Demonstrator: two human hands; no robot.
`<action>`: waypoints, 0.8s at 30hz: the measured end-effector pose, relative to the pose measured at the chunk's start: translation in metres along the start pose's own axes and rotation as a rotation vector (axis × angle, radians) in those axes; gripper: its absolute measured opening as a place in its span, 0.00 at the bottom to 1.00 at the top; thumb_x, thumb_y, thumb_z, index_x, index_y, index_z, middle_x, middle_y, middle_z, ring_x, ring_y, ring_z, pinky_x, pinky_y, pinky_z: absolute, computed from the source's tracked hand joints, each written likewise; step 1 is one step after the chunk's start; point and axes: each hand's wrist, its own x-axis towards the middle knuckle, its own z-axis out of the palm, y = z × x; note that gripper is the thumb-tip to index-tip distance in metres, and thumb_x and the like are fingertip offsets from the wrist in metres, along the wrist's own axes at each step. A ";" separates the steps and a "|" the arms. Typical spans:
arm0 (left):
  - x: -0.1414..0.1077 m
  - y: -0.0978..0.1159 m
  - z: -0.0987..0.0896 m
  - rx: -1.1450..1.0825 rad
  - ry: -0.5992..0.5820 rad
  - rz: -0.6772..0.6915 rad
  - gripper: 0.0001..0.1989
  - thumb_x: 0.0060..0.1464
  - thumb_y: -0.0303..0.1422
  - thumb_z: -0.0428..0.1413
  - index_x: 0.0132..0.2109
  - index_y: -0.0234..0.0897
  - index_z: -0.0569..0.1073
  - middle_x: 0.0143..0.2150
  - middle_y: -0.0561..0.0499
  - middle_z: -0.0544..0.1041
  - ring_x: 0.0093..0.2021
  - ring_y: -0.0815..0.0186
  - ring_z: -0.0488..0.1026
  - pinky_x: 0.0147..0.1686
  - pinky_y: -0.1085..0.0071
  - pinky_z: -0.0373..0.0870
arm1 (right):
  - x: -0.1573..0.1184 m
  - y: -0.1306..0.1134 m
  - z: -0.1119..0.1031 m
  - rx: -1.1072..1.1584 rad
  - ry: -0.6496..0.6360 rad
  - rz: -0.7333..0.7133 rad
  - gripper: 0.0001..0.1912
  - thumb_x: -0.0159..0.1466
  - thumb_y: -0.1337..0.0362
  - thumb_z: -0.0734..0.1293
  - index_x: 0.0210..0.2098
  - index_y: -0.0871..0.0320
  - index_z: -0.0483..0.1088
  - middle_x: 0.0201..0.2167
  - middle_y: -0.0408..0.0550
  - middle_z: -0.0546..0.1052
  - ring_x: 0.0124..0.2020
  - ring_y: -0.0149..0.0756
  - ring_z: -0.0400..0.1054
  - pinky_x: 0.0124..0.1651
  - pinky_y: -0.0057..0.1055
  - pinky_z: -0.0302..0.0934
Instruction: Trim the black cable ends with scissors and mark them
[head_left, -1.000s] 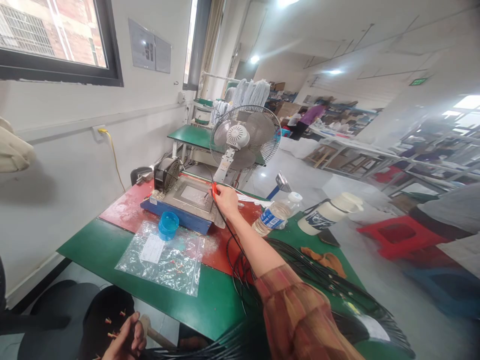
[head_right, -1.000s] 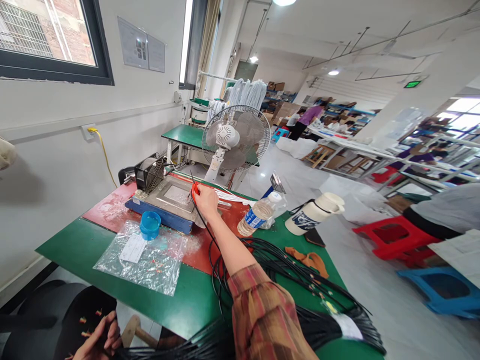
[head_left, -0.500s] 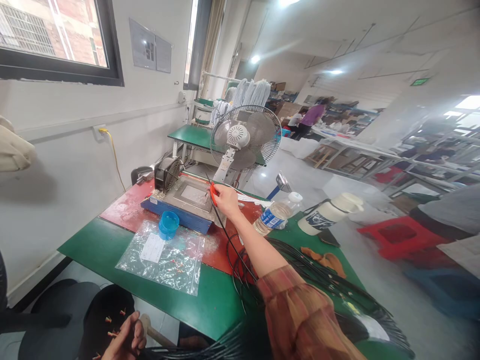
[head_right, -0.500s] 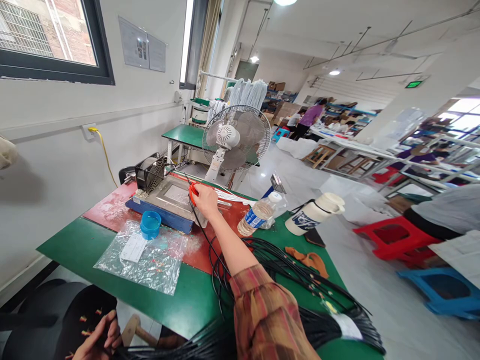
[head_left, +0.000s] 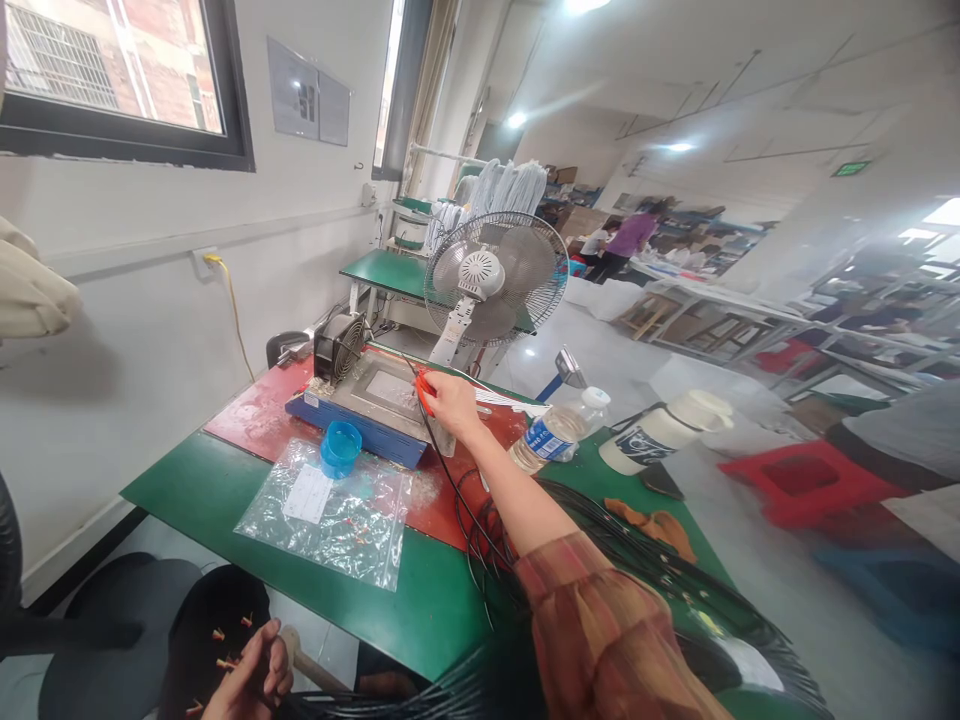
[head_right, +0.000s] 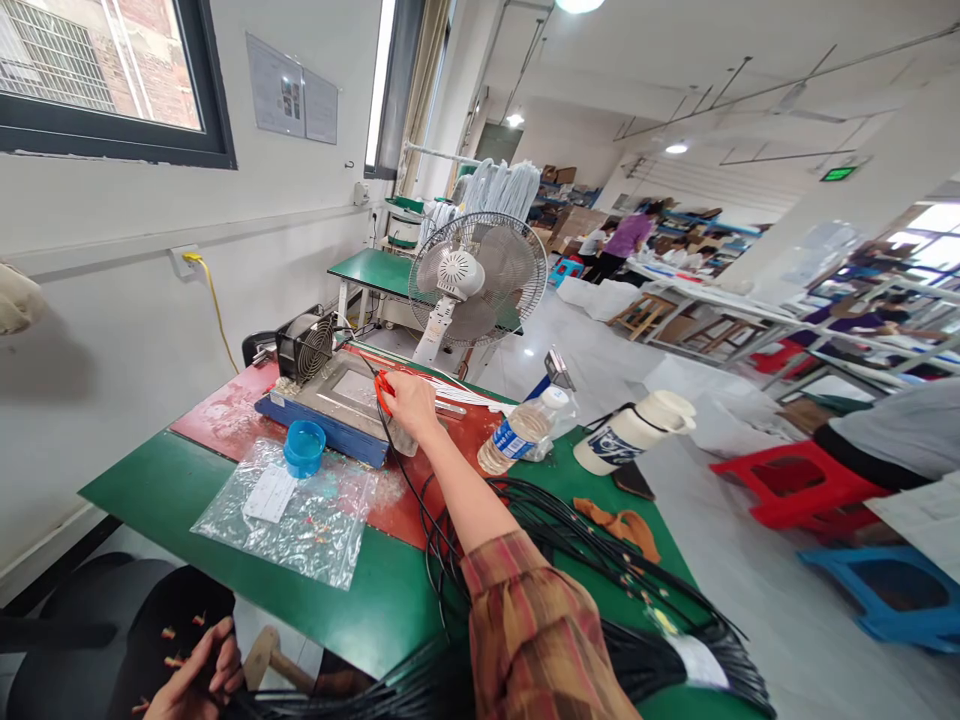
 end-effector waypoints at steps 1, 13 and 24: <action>0.000 0.000 0.001 0.002 0.003 0.002 0.14 0.42 0.40 0.63 0.34 0.36 0.72 0.25 0.55 0.59 0.22 0.71 0.54 0.25 0.69 0.57 | 0.000 0.001 -0.001 0.002 0.002 -0.004 0.14 0.62 0.61 0.58 0.23 0.57 0.66 0.26 0.44 0.74 0.27 0.32 0.63 0.26 0.27 0.39; 0.004 -0.004 -0.008 -0.047 -0.037 0.012 0.14 0.47 0.39 0.60 0.37 0.33 0.74 0.24 0.55 0.62 0.23 0.72 0.54 0.25 0.71 0.59 | 0.000 0.001 -0.002 -0.016 -0.043 -0.050 0.14 0.62 0.60 0.58 0.23 0.57 0.67 0.24 0.44 0.72 0.25 0.31 0.61 0.25 0.27 0.39; 0.003 -0.004 -0.010 -0.026 -0.048 0.014 0.15 0.46 0.39 0.61 0.39 0.34 0.73 0.25 0.55 0.62 0.24 0.72 0.55 0.26 0.71 0.58 | -0.024 -0.019 -0.013 0.632 0.032 0.039 0.12 0.59 0.61 0.62 0.35 0.59 0.75 0.31 0.46 0.78 0.31 0.34 0.69 0.34 0.25 0.57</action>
